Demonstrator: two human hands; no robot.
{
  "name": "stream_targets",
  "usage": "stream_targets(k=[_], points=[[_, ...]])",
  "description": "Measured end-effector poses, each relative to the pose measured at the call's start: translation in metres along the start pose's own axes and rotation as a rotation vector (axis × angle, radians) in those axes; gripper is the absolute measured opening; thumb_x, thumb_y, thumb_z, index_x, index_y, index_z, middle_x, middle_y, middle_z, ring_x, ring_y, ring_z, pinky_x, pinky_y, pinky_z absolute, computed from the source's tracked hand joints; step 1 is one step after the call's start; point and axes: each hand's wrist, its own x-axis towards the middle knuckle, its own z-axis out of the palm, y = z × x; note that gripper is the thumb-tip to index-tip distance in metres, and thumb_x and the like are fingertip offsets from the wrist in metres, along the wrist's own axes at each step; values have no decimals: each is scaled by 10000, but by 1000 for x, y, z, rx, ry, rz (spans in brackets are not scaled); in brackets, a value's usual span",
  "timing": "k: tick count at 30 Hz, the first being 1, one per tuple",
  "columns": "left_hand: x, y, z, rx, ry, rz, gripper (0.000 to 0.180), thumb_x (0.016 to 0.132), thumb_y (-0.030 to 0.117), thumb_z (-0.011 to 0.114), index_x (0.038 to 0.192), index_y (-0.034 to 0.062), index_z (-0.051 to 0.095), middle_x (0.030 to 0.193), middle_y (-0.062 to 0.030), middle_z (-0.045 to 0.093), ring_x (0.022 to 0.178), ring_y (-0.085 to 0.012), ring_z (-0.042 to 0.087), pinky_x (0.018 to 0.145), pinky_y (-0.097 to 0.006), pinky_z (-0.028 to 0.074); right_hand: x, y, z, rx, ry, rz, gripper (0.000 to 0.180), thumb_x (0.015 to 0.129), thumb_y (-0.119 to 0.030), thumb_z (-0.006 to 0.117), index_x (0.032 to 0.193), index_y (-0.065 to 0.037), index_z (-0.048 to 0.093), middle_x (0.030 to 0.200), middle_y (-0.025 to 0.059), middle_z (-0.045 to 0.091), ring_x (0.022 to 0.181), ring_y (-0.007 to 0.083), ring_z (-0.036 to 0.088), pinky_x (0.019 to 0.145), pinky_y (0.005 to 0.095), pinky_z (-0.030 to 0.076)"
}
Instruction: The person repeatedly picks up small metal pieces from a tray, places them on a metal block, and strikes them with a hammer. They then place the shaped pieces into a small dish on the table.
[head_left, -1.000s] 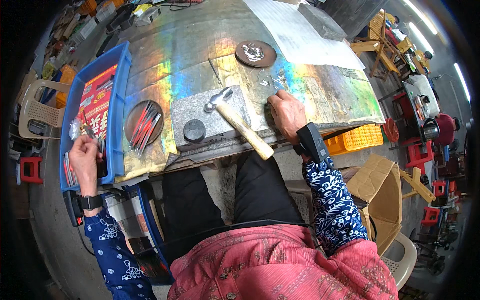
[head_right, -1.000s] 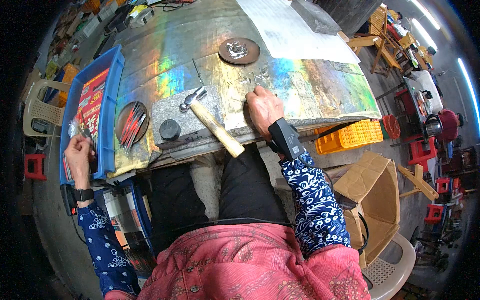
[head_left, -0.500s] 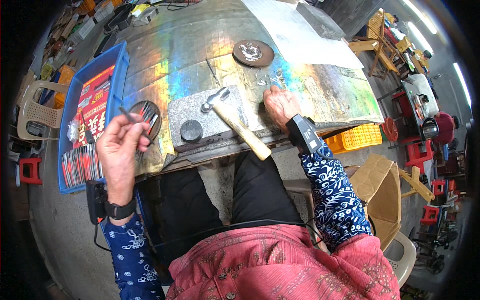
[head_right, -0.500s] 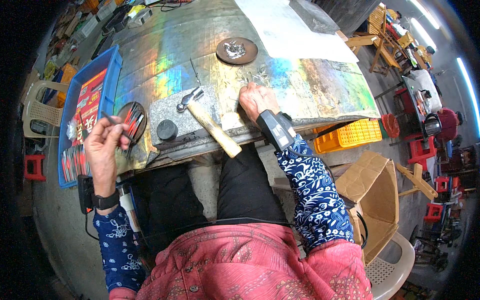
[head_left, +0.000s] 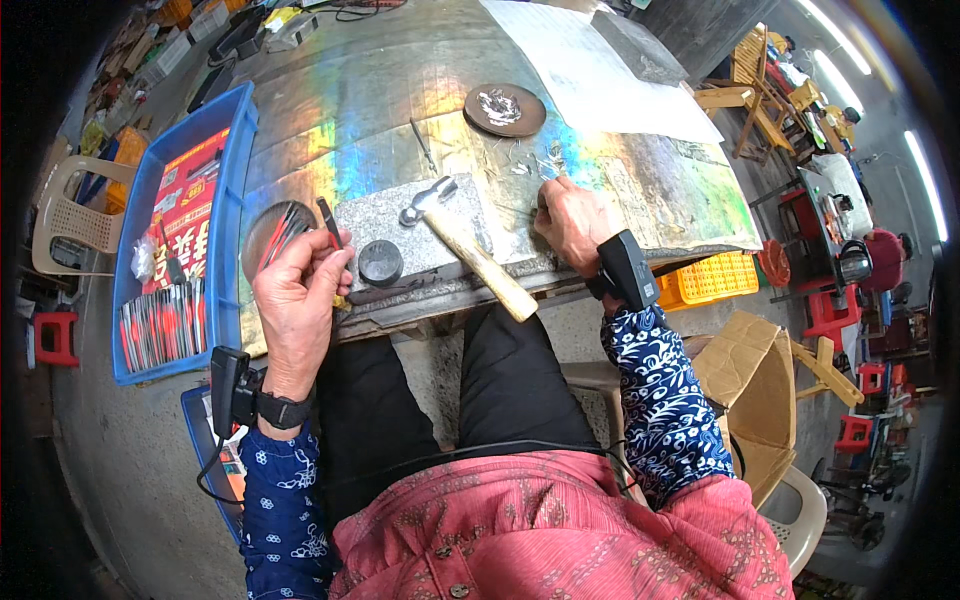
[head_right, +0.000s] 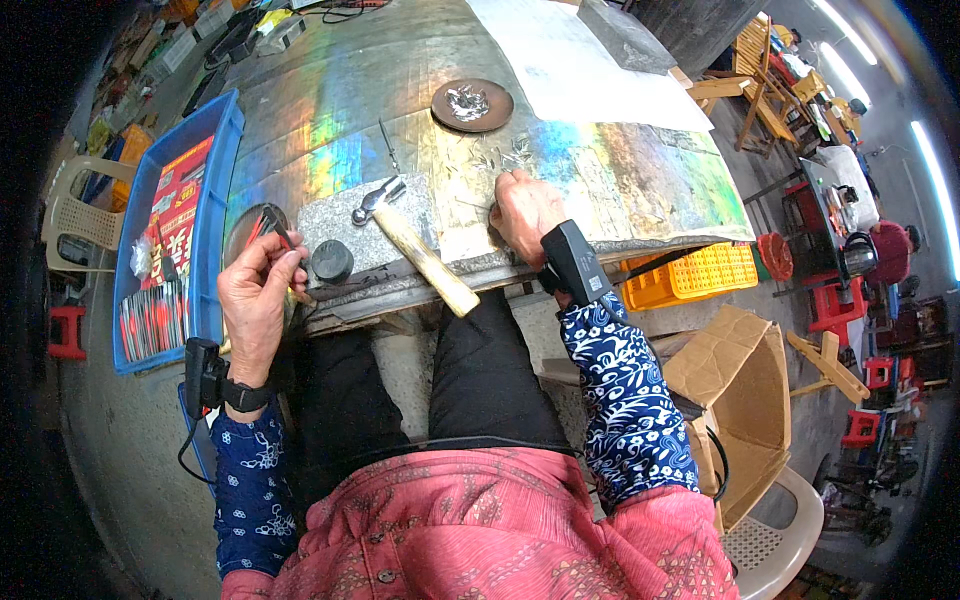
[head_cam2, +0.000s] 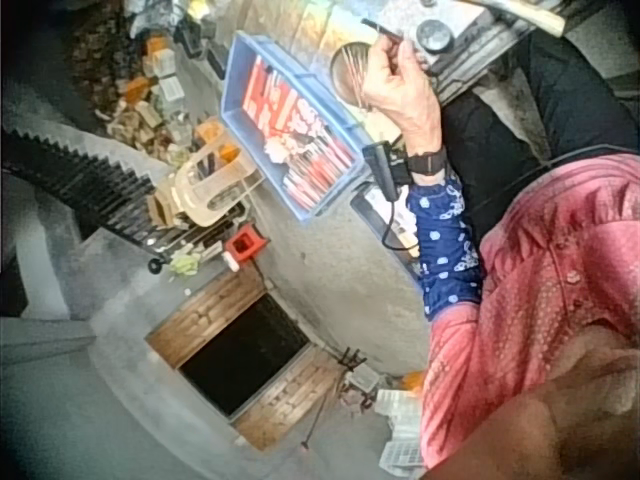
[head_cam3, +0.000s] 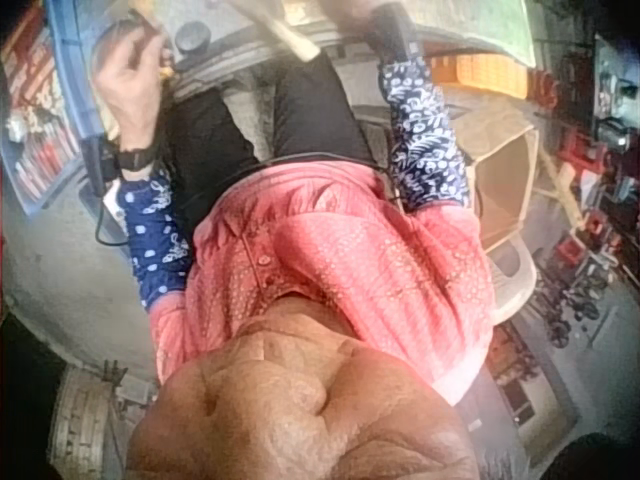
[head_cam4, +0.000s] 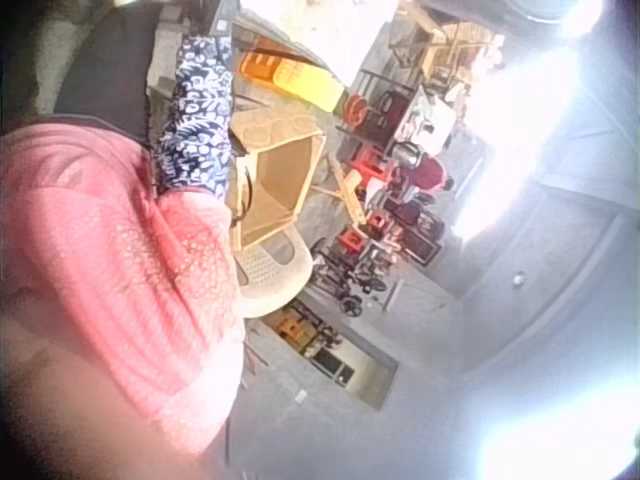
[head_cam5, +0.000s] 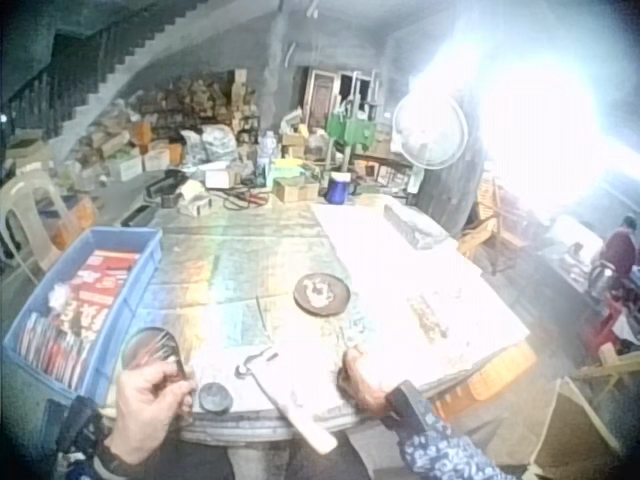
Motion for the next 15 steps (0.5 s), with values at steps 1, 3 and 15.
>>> stream_targets(k=[1, 3, 15], points=[[-1, -1, 1, 53, 0, 17, 147, 889, 4, 642, 1025, -46, 663, 866, -42, 677, 665, -57, 597, 575, -197, 487, -2, 1, -1, 44, 12, 0, 132, 764, -97, 642, 835, -14, 567, 863, 182, 612, 778, 370, 625, 693, 424, 496], [-4, -3, 1, 95, 5, -11, 142, 888, 8, 642, 1018, -43, 669, 854, -38, 677, 663, -57, 598, 572, -196, 484, -5, 2, -2, 135, 39, 6, 118, 768, -82, 640, 837, -15, 572, 838, 167, 612, 755, 355, 624, 681, 411, 496], [-6, -1, -2, 27, -8, 50, 160, 914, 7, 609, 1057, -55, 647, 834, -52, 662, 668, -73, 608, 574, -197, 498, -34, -31, -19, 1017, 200, 166, 134, 875, -7, 630, 1007, -7, 608, 806, -17, 574, 714, 52, 534, 641, 206, 455]])
